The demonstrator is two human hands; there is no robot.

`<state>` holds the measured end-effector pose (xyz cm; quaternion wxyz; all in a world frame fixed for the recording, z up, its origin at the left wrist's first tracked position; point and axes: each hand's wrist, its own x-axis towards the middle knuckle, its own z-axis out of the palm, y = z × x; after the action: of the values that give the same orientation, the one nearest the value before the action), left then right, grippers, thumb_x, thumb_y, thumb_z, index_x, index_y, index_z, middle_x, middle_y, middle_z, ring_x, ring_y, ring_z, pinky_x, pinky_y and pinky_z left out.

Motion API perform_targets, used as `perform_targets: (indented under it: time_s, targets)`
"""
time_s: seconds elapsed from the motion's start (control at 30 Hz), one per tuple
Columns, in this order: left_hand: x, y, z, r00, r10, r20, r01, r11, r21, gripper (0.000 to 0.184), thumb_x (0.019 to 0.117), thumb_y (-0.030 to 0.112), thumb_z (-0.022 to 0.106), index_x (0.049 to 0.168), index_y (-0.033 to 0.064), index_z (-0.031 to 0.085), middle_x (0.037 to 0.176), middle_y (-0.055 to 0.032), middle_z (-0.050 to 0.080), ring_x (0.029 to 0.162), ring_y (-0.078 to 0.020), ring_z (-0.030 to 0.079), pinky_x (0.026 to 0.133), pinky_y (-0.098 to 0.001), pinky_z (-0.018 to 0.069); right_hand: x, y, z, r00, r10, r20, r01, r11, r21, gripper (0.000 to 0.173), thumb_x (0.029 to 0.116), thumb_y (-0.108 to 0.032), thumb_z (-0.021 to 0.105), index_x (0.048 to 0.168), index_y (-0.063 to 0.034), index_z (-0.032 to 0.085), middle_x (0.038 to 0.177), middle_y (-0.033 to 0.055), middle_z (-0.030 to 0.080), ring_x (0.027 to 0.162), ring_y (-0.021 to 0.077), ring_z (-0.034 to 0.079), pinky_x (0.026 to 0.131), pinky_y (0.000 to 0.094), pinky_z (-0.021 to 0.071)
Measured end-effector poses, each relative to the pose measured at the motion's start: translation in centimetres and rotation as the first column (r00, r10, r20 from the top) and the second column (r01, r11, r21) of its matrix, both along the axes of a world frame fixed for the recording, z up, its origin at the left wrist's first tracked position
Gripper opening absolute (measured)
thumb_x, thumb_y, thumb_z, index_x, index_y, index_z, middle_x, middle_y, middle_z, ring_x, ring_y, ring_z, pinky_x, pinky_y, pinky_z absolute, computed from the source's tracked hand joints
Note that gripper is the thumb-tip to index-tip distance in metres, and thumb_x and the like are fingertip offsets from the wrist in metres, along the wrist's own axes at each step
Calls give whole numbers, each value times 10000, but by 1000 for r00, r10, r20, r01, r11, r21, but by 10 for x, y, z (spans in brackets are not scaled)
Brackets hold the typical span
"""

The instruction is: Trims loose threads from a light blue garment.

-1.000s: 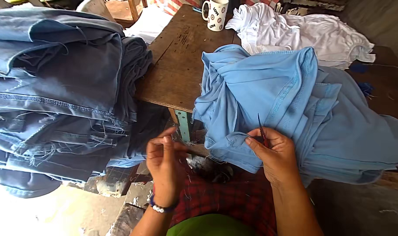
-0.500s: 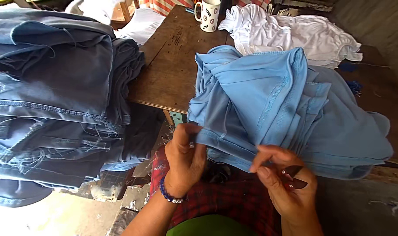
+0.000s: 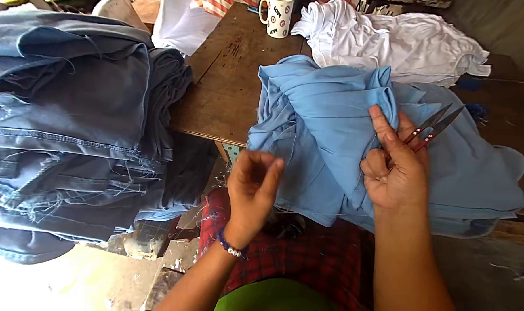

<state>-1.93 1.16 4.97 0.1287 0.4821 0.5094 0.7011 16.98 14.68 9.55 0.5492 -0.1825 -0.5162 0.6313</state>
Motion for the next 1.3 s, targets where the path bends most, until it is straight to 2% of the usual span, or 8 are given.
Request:
perform_targets:
  time_s: [0.1, 0.17, 0.3, 0.53, 0.7, 0.93, 1.2, 1.3]
  targets:
    - [9, -18, -66, 946, 42, -320, -151, 934, -324, 535, 848, 368, 830, 1238, 47, 656, 1136, -158, 616, 707, -164, 617, 594, -337, 556, -2, -6, -2, 999, -34, 23, 31, 996, 88, 556, 1045, -34, 440, 1573, -143, 305, 1433, 5, 597, 430, -23, 372, 370, 111, 331]
    - [14, -33, -86, 894, 43, -446, -195, 934, -301, 338, 907, 243, 762, 1162, 23, 728, 997, -157, 694, 686, -173, 642, 613, -333, 561, -2, -9, -2, 999, -31, 28, 27, 992, 121, 611, 1044, -12, 417, 1601, -166, 220, 1422, 2, 606, 411, -15, 354, 354, 113, 322]
    - [13, -58, -82, 982, 25, -189, -48, 992, -119, 146, 976, 69, 646, 929, -21, 752, 863, -56, 704, 785, -61, 662, 738, -214, 570, -1, -21, -3, 999, -32, 28, 25, 973, 231, 678, 1041, 11, 413, 1631, -173, 134, 1490, 14, 563, 418, 1, 355, 369, 125, 344]
    - [28, -78, -36, 930, -71, 361, 95, 994, -49, 132, 1010, 81, 625, 960, 95, 746, 827, 25, 719, 639, -37, 658, 570, -201, 579, 8, -80, -50, 901, -162, 403, -160, 740, 653, 458, 866, -342, 841, 1241, -136, 677, 1134, -50, 609, 684, -84, 476, 572, 70, 405]
    - [37, -77, -30, 923, -82, 375, 78, 997, 27, 116, 1004, 83, 638, 968, 97, 747, 859, 7, 701, 622, -42, 627, 558, -196, 561, -4, -97, -86, 876, -342, 339, -22, 676, 737, 106, 809, -3, 749, 902, 35, 714, 892, 78, 609, 788, 18, 580, 715, 111, 507]
    - [30, -102, -58, 957, -29, -290, 51, 996, 67, 208, 962, 264, 739, 896, 70, 699, 964, -11, 613, 870, -12, 606, 778, -162, 541, 13, -92, -72, 960, -205, 192, 60, 818, 573, 70, 916, -77, 720, 974, -74, 760, 996, -46, 697, 844, -21, 630, 717, 127, 539]
    - [70, -75, -42, 984, -100, 149, 115, 988, -99, 629, 790, 289, 891, 1270, 9, 597, 1181, -63, 645, 800, -69, 660, 667, -232, 592, 22, -92, -64, 972, -116, 204, -15, 839, 544, 109, 940, -53, 660, 974, -15, 757, 989, -10, 714, 892, 4, 652, 776, 159, 556]
    - [80, -55, -38, 998, -49, 40, 56, 982, -180, 632, 792, 234, 882, 1297, -23, 602, 1162, -122, 633, 847, -102, 660, 669, -233, 579, 21, -96, -62, 973, -79, 218, -40, 869, 493, 114, 942, -47, 642, 972, -9, 746, 995, -13, 711, 876, -3, 646, 769, 160, 553]
